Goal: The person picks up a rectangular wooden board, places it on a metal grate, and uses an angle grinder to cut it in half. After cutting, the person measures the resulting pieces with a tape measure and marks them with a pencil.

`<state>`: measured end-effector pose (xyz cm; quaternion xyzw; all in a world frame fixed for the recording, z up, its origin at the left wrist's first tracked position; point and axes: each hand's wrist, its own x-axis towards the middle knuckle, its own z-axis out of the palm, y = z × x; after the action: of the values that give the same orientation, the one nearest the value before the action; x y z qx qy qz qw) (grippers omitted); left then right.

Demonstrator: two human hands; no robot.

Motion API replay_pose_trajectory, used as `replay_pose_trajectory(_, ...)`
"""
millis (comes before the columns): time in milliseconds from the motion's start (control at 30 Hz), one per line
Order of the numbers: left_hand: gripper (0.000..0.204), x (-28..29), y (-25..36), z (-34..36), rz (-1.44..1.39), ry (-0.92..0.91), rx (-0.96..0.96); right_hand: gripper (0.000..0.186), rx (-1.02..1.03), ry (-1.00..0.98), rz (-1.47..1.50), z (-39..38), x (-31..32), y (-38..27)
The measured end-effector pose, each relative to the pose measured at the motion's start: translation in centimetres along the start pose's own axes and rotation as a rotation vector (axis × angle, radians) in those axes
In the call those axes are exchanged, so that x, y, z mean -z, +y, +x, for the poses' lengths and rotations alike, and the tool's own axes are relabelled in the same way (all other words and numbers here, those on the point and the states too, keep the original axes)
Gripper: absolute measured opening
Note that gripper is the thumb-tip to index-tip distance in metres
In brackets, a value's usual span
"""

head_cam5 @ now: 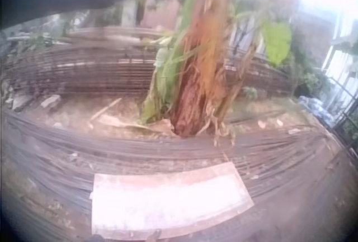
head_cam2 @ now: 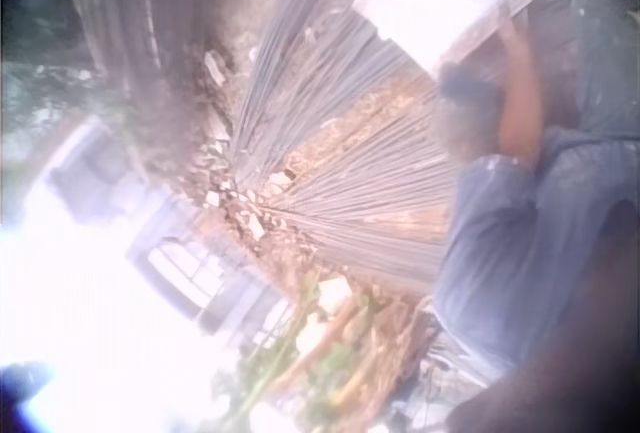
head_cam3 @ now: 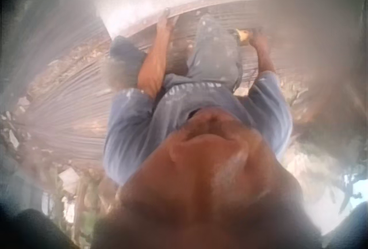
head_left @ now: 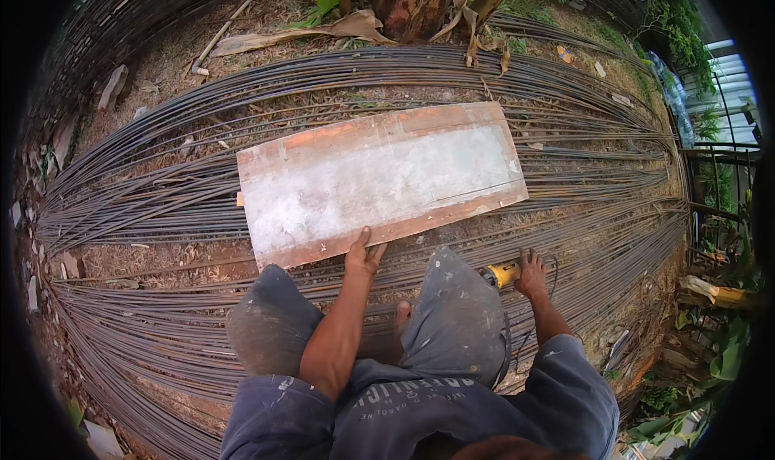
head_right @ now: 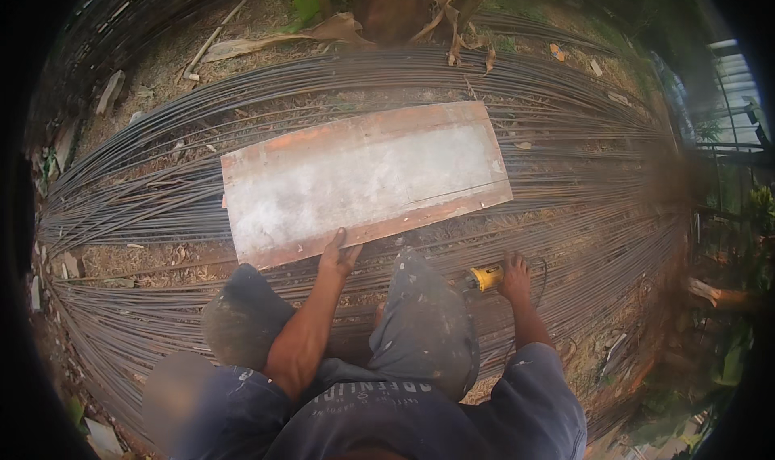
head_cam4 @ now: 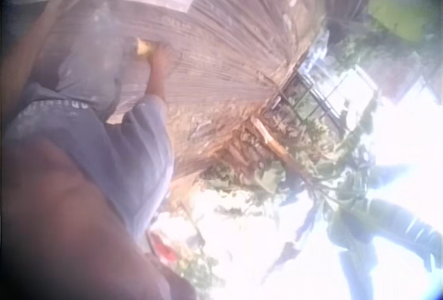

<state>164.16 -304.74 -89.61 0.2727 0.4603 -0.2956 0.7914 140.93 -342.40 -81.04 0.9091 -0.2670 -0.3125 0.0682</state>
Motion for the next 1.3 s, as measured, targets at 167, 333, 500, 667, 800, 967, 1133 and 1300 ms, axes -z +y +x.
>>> replay_pose_trajectory(167,0.059,-1.0,-0.3,-0.6,0.105,-0.051,0.006,0.077,0.328,-0.166,-0.220,2.9,-2.0,0.2)
replay_pose_trajectory(333,0.053,1.5,0.8,-0.3,0.649,0.147,0.048,0.080,0.360,-0.199,-0.198,3.3,-3.0,-0.3)
replay_pose_trajectory(500,0.041,1.1,-0.5,0.1,0.747,0.031,-0.143,0.067,0.364,-0.104,-0.352,2.8,-4.7,0.8)
replay_pose_trajectory(667,0.034,1.6,-0.2,-1.4,1.130,0.132,-0.502,0.071,0.265,-0.254,-0.171,-0.4,2.3,-2.4)
replay_pose_trajectory(800,0.034,2.6,-1.6,-1.8,1.337,0.151,-0.560,0.060,0.168,-0.432,0.066,-2.9,4.2,-2.9)
replay_pose_trajectory(967,0.034,4.5,-2.1,-1.9,1.470,-0.021,-0.654,0.024,-0.006,-0.584,1.174,-6.2,-0.7,-3.8)
replay_pose_trajectory(1133,0.031,-0.4,-5.6,-4.3,1.519,-0.565,-0.488,0.023,-0.058,-0.487,1.727,-3.2,2.5,-12.4)
replay_pose_trajectory(1300,0.041,-1.8,-9.1,-3.0,1.321,-0.700,-0.547,0.023,0.108,-0.384,1.808,-1.3,10.3,-18.5)
